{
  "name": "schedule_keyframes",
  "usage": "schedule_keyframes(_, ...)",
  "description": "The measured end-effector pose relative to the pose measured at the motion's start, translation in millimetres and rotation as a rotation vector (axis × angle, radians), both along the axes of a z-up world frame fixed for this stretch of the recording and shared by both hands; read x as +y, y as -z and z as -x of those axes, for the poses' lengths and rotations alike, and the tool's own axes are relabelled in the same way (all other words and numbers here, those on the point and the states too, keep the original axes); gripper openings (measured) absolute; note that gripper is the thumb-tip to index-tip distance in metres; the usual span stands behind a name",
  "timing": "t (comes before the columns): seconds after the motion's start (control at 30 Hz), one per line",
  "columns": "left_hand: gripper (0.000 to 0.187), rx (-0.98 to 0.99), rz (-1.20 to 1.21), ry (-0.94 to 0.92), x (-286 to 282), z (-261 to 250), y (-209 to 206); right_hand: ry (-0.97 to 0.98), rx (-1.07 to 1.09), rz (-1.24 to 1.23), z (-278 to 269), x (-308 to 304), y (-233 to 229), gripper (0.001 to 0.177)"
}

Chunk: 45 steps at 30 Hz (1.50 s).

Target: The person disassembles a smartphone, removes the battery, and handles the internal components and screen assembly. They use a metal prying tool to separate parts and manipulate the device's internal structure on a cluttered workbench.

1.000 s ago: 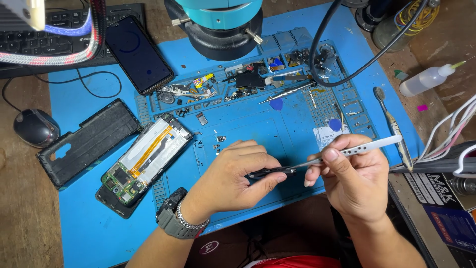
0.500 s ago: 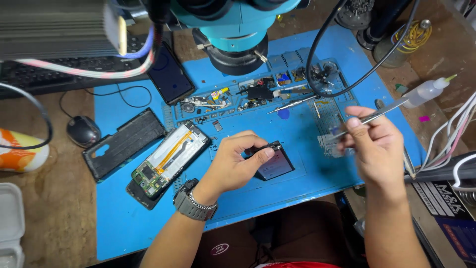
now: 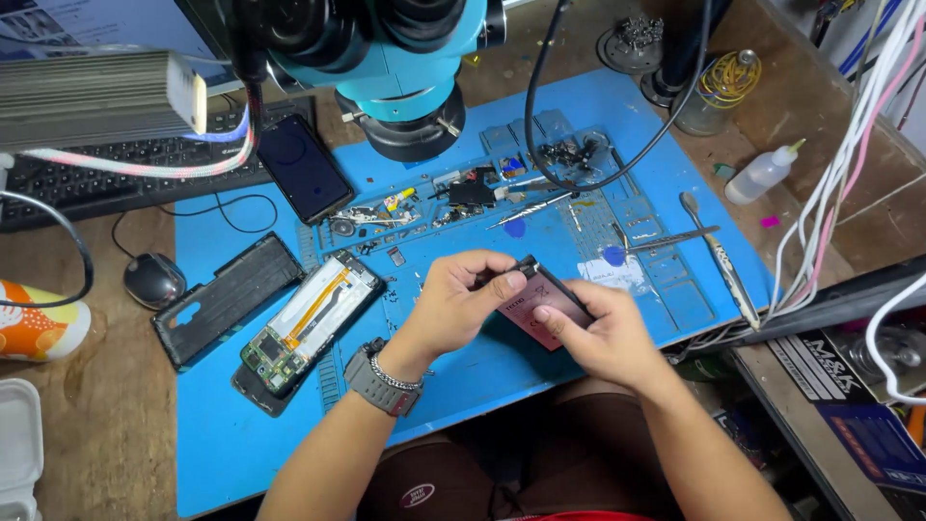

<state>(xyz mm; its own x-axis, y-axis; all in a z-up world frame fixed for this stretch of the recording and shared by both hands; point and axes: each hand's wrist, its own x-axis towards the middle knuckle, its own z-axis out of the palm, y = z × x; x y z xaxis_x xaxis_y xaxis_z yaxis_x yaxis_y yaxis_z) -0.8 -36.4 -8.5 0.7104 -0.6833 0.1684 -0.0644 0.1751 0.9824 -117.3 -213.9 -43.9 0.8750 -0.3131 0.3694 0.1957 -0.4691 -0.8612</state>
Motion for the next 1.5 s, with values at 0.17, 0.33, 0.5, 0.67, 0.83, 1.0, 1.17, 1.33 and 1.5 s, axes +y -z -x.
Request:
schedule_keyframes(0.17,0.019,-0.424,0.074,-0.173,12,-14,19,-0.085,0.0,-0.058,-1,7,7,0.009)
schedule_keyframes(0.33,0.01,-0.614,0.063,-0.233,20,-15,21,-0.1,0.035,-0.014,-6,13,-2,0.009)
schedule_keyframes(0.5,0.007,-0.621,0.06,-0.219,24,-12,16,-0.11,0.047,0.006,-8,18,-4,0.007)
schedule_keyframes(0.67,0.01,-0.615,0.032,-0.172,26,-13,18,-0.152,0.037,0.027,-7,17,-7,0.011)
schedule_keyframes(0.83,0.011,-0.571,0.045,-0.105,27,-10,14,-0.183,0.043,0.059,-4,10,-10,0.008)
schedule_keyframes(1.0,0.009,-0.538,0.082,-0.058,28,-9,12,-0.243,0.074,0.101,-1,4,-24,0.006)
schedule_keyframes(1.17,0.006,-0.7,0.022,-0.107,29,-3,10,-0.29,0.161,0.219,-1,1,-42,0.008)
schedule_keyframes(1.33,0.003,-0.849,-0.01,-0.003,33,-7,2,-0.379,0.216,0.455,0,-8,-49,0.016)
schedule_keyframes(1.5,0.005,-0.82,0.036,-0.035,34,-6,1,-0.399,0.201,0.477,-2,-8,-51,0.015)
